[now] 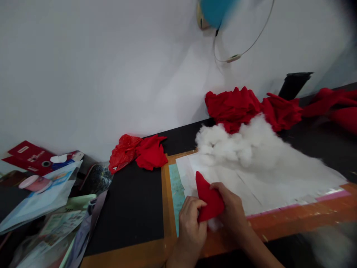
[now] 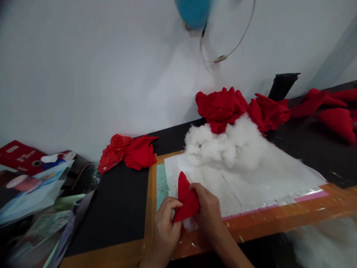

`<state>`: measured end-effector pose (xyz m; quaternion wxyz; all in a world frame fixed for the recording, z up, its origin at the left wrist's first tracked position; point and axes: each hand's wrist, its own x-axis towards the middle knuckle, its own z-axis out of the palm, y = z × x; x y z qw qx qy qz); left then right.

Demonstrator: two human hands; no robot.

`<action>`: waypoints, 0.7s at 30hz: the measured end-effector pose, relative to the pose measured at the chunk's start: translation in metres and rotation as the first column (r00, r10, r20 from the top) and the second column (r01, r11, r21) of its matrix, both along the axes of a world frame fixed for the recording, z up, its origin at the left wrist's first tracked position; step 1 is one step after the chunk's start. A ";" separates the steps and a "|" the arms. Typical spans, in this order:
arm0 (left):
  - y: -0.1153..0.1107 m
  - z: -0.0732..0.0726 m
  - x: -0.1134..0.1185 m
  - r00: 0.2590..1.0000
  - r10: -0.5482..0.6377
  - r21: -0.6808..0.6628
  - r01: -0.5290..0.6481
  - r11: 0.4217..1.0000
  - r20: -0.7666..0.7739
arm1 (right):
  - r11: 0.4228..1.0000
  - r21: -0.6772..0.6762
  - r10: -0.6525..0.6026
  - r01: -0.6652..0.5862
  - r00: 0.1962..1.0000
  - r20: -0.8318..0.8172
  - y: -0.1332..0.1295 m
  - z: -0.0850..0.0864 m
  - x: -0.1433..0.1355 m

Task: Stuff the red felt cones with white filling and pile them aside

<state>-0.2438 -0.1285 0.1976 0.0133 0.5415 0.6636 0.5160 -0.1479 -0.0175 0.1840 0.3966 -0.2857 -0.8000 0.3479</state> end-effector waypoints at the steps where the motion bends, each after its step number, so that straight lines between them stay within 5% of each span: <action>1: -0.001 -0.001 0.000 0.999 0.019 -0.011 -0.018 1.000 0.031 | 1.000 -0.006 -0.007 0.007 1.000 0.007 0.000 0.000 0.000; 5: 0.000 -0.001 -0.001 0.945 0.160 -0.102 -0.136 0.985 0.285 | 0.991 -0.091 0.094 -0.096 0.995 -0.019 -0.001 0.005 -0.001; 9: 0.004 0.005 -0.007 0.870 0.192 -0.193 -0.115 0.975 0.454 | 0.963 -0.161 0.201 -0.215 0.975 -0.098 -0.008 0.009 0.000; 12: 0.006 0.009 -0.011 0.881 0.213 -0.203 -0.138 0.970 0.421 | 0.956 -0.224 0.162 -0.191 0.977 -0.140 -0.014 0.009 -0.001; 16: 0.005 0.007 -0.010 0.966 0.082 -0.071 -0.066 0.995 0.246 | 0.949 -0.283 0.084 -0.138 0.977 -0.194 -0.017 0.013 -0.002; 21: 0.001 0.001 -0.007 0.986 0.016 -0.045 -0.009 0.999 0.166 | 0.975 -0.181 0.101 -0.128 0.983 -0.150 -0.013 0.010 0.000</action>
